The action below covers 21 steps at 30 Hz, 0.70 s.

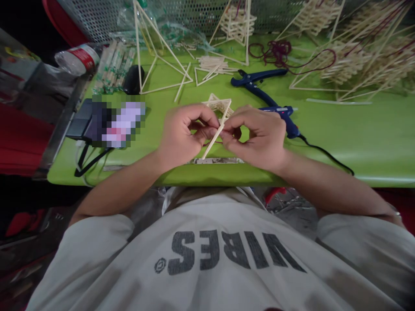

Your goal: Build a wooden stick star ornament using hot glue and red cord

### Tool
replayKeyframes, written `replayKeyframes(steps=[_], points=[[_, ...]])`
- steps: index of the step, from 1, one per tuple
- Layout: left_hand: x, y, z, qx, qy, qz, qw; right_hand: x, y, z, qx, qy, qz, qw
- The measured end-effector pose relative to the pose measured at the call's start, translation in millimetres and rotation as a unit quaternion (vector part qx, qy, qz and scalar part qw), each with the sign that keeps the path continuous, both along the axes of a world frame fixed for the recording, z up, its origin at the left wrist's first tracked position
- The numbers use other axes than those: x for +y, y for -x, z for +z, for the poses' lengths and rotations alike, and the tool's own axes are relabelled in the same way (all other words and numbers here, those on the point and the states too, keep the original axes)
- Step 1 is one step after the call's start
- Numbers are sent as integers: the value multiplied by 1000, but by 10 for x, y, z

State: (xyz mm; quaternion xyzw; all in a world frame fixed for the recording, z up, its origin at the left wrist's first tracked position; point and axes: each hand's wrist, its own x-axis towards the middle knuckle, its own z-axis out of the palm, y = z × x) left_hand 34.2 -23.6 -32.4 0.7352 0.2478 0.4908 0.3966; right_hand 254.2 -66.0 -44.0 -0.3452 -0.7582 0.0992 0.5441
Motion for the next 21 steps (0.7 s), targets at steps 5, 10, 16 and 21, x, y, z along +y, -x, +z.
replayKeyframes(steps=[5, 10, 16, 21], points=[[97, -38, -49, -23, 58, -42, 997, 85, -46, -14, 30, 6, -12, 999], [104, -74, 8, -6, 180, -57, 982, 120, -64, -25, 44, 15, -4, 999], [69, -34, 54, 0, 204, -58, 977, 195, -126, 1, 129, 142, 27, 981], [76, -5, 13, -54, 169, -60, 982, 232, -217, 114, 210, 199, 108, 951]])
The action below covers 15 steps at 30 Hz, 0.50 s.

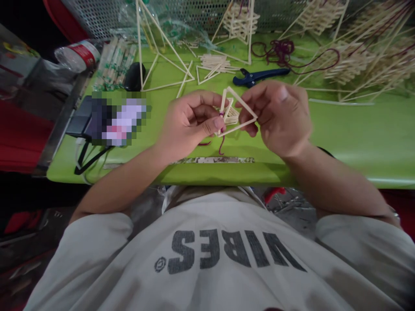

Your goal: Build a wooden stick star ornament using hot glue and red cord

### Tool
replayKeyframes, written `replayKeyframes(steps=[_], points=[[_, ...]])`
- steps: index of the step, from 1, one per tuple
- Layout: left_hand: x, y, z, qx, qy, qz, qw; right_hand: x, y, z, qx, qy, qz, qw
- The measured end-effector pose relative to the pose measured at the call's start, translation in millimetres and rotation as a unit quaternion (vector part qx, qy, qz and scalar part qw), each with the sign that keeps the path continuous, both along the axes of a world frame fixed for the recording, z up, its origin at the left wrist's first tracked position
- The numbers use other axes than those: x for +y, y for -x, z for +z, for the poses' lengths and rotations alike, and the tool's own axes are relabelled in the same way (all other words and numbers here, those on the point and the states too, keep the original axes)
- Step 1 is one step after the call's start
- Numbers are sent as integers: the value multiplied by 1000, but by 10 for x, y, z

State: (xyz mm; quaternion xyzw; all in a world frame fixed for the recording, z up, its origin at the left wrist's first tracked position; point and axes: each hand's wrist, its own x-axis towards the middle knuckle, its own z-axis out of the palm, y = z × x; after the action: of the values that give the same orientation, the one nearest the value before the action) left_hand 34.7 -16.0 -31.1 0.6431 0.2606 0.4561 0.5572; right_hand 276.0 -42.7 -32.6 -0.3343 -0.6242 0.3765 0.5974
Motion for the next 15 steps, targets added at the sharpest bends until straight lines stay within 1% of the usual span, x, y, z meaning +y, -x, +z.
replayKeyframes(steps=[2, 4, 7, 9, 12, 15], points=[[12, -7, 0, -19, -6, -12, 1000, -30, 9, 43, -53, -22, -20, 998], [22, -16, 14, -14, 9, -45, 999, -57, 29, 60, -91, -35, -32, 995], [25, -16, 51, 17, 69, -82, 994, -68, 45, 49, -103, -37, -38, 993], [23, -4, 73, 26, 100, -88, 991, -62, 39, 40, -108, -41, -53, 992], [32, 21, 69, 16, 93, -106, 990, -53, 23, 48, -123, -48, -79, 988], [64, 31, 8, 4, 67, -128, 990, -52, 13, 64, -139, -62, -93, 984]])
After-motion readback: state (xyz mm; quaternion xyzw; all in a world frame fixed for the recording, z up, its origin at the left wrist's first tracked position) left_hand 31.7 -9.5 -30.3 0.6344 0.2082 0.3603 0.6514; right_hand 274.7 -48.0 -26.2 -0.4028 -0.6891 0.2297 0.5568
